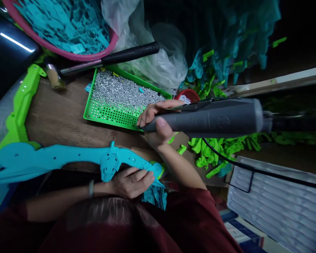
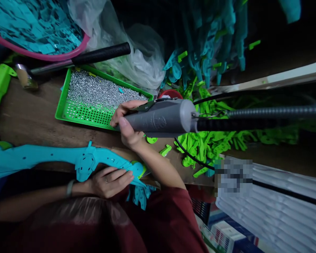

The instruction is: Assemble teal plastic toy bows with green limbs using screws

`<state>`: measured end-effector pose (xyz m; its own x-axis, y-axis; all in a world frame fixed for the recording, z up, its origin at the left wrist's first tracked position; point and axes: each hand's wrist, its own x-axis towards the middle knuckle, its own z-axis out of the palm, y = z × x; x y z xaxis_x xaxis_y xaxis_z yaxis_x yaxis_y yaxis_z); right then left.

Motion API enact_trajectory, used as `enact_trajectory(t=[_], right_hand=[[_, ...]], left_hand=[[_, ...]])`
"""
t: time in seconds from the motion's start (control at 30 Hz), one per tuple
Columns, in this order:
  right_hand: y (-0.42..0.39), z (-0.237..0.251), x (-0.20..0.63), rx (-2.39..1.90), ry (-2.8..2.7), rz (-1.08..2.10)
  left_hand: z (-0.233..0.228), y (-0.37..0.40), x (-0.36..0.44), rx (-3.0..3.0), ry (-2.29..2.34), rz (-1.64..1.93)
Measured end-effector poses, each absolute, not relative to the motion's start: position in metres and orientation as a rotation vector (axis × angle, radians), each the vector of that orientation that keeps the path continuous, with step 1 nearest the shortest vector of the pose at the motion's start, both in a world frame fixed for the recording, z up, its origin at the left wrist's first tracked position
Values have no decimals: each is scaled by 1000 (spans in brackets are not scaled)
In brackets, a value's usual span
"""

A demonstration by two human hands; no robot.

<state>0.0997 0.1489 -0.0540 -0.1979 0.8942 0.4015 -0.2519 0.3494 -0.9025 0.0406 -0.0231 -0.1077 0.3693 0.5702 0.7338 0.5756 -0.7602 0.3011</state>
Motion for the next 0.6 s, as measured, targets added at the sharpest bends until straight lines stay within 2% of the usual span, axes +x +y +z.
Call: enact_trajectory(t=[0.43,0.6], right_hand=[[149,-59,99,-630,-1407,1141],[150,-61,100,-589,-1391,1187]], left_hand=[[-110,-29,38,-2579,-1128,-1243],[-108,-27,39,-2575,-1127,-1296]])
